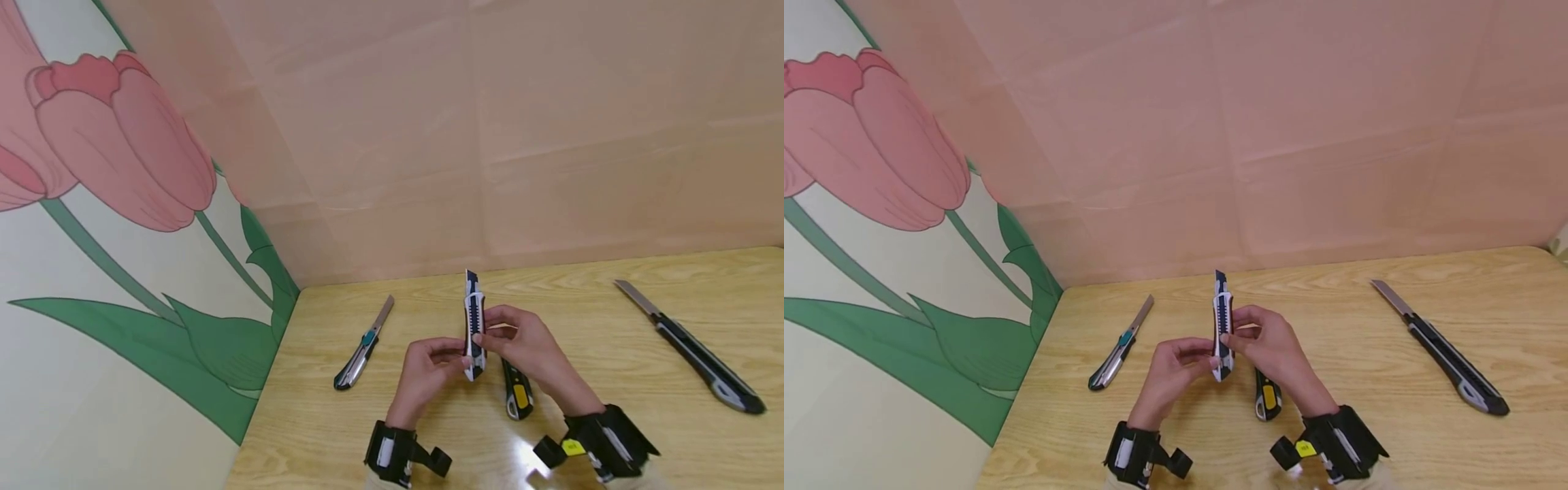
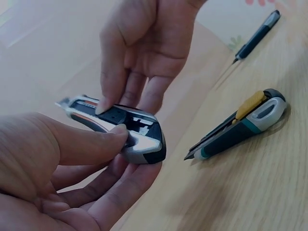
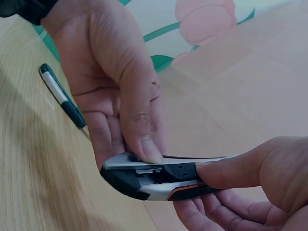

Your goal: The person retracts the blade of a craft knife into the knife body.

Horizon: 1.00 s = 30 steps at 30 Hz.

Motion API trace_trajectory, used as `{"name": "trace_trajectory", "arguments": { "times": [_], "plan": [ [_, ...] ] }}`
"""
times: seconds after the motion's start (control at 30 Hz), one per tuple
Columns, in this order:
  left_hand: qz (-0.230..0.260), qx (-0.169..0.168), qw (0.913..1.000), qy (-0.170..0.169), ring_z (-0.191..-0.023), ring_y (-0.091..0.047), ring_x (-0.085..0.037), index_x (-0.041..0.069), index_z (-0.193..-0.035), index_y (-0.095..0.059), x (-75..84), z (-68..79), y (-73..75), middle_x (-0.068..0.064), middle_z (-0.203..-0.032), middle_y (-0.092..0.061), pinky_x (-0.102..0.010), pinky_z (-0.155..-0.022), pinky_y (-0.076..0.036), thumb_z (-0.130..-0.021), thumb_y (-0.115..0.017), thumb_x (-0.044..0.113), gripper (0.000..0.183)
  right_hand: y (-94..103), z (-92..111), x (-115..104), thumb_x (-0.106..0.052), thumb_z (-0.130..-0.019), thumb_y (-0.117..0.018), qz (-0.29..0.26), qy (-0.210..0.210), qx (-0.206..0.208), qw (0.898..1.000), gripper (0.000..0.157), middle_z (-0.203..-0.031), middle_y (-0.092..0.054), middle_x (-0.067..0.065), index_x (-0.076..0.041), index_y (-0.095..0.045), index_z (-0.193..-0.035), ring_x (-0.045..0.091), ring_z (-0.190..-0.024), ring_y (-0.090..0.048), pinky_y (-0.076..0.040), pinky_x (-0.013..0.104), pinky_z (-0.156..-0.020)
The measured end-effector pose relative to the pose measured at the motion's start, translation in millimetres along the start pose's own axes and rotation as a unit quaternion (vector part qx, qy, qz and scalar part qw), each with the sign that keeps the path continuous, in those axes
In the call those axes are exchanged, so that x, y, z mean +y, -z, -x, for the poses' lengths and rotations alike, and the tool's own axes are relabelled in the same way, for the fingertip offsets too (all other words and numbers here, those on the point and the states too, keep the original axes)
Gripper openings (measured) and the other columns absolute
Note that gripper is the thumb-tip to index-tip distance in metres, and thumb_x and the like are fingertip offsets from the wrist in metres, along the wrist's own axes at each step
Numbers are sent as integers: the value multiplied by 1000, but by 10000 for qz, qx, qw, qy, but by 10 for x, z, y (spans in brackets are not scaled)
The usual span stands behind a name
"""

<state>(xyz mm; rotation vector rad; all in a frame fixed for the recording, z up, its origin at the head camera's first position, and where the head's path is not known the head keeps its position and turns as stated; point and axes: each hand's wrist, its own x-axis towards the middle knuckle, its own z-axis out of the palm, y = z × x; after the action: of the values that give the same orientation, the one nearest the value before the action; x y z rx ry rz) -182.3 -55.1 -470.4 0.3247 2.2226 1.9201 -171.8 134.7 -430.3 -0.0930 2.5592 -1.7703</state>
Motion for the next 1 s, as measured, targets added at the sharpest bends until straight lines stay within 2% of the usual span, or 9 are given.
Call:
{"name": "trace_trajectory", "arguments": {
  "times": [0.13, 0.33, 0.6, 0.83, 1.0],
  "plan": [
    [-27, 75, 10000, 7, -88, -69, -25, 8, -102, -77, 44, 23, -7, -5, -97, -75, -25, -72, -57, -82, -76, 0, 22, -16, -7, 21, -10, -87, -73, -205, -10, -79, 9998, 37, -119, -63, 19, 0, -59, -120, 33, -103, -64, -55, 43, -82],
    [-6, 65, 10000, -6, -90, -68, -33, 0, -104, -75, 166, 65, -15, -14, -100, -74, -24, -72, -56, -82, -73, -5, 22, -32, -15, 53, -5, -87, -72, -329, 27, -175, 9993, 38, -118, -62, 18, -1, -57, -122, 32, -103, -64, -55, 43, -83],
    [51, 7, 10000, 9, -85, -70, -21, 10, -101, -77, 7, 5, 16, -2, -97, -75, -25, -71, -58, -81, -77, 3, 21, -16, 1, 22, -3, -86, -71, -315, 117, -245, 9991, 38, -117, -62, 19, -1, -57, -121, 33, -103, -63, -55, 41, -80],
    [47, -28, 10000, 12, -84, -70, -20, 12, -100, -78, -11, -6, 26, 0, -97, -75, -24, -70, -57, -80, -78, 4, 22, -30, -3, 34, -1, -85, -71, -356, 198, -294, 9987, 38, -117, -60, 19, -1, -56, -120, 34, -104, -62, -55, 39, -78],
    [10, 60, 9999, 113, -87, -69, -27, 3, -102, -76, 195, 78, 5, -8, -99, -75, -23, -69, -56, -81, -75, -3, 22, -28, -3, 41, 1, -85, -71, -471, 166, -358, 9981, 40, -119, -58, 19, -1, -55, -121, 35, -105, -61, -56, 39, -78]
  ]
}}
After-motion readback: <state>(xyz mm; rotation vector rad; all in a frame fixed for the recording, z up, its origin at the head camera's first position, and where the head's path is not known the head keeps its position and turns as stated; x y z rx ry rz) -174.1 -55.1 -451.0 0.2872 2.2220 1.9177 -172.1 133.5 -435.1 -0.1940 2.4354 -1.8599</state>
